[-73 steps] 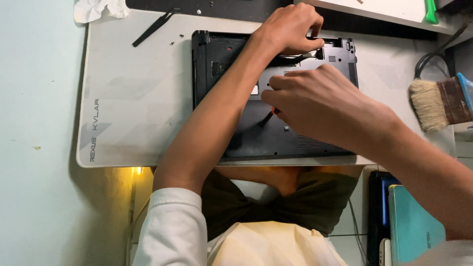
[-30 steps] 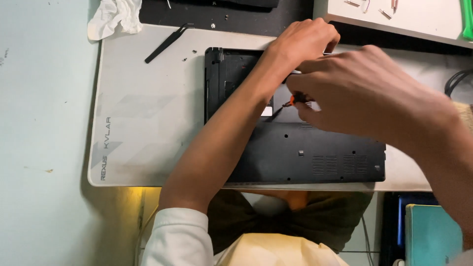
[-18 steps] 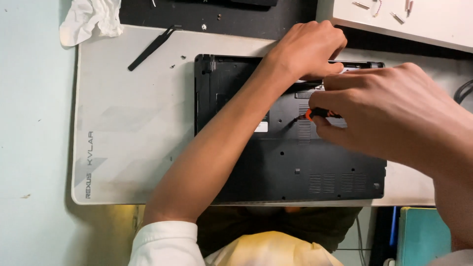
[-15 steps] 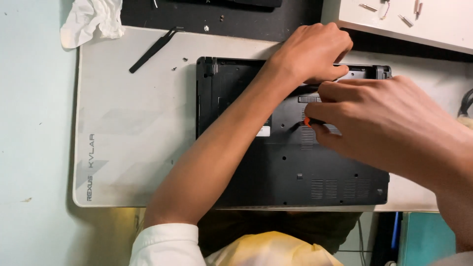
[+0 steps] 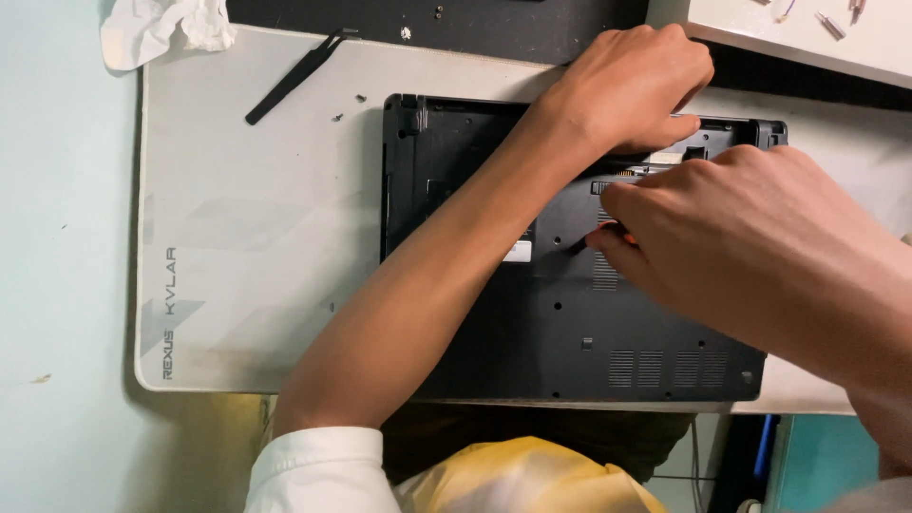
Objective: Disassembling a laptop by removing screws from the back casing and cleaning internal components with a brush.
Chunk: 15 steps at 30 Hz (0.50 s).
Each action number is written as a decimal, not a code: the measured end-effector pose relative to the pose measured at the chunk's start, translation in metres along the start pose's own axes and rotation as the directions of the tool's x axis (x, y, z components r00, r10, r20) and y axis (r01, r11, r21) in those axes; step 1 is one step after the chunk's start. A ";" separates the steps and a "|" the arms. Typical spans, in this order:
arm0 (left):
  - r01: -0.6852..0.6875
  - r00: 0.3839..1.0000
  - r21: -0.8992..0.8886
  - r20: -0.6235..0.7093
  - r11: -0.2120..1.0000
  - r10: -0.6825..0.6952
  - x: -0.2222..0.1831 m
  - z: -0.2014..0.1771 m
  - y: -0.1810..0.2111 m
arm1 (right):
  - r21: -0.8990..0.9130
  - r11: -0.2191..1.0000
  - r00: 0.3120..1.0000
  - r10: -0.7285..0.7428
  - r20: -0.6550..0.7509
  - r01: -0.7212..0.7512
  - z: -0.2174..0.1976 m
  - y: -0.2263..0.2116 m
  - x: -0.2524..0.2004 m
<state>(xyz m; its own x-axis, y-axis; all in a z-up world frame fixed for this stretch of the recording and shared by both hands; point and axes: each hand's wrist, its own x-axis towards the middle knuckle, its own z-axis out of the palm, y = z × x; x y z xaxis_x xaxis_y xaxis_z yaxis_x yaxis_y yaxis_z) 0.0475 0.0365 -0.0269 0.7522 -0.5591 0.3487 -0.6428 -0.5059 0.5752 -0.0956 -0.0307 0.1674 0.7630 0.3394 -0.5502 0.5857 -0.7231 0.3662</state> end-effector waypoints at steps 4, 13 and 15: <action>0.000 1.000 0.005 -0.006 1.000 0.000 0.003 -0.003 -0.002 | -0.007 0.981 0.949 -0.190 -0.249 0.195 0.016 0.003 -0.010; 0.197 0.963 0.049 0.177 0.979 -0.203 -0.017 -0.085 -0.024 | -0.057 0.998 0.982 0.016 -0.189 -0.027 0.013 -0.016 -0.026; 0.164 0.985 0.010 0.053 0.986 -0.164 -0.064 -0.140 -0.039 | -0.152 0.983 0.989 0.080 -0.123 -0.099 0.017 -0.011 -0.028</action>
<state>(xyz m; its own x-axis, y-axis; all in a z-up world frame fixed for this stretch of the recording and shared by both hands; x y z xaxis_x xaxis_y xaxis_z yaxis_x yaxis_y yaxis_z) 0.0448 0.1833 0.0319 0.8386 -0.5025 0.2101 -0.5124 -0.5971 0.6172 -0.1276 -0.0422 0.1661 0.8355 0.3516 -0.4223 0.5421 -0.6532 0.5286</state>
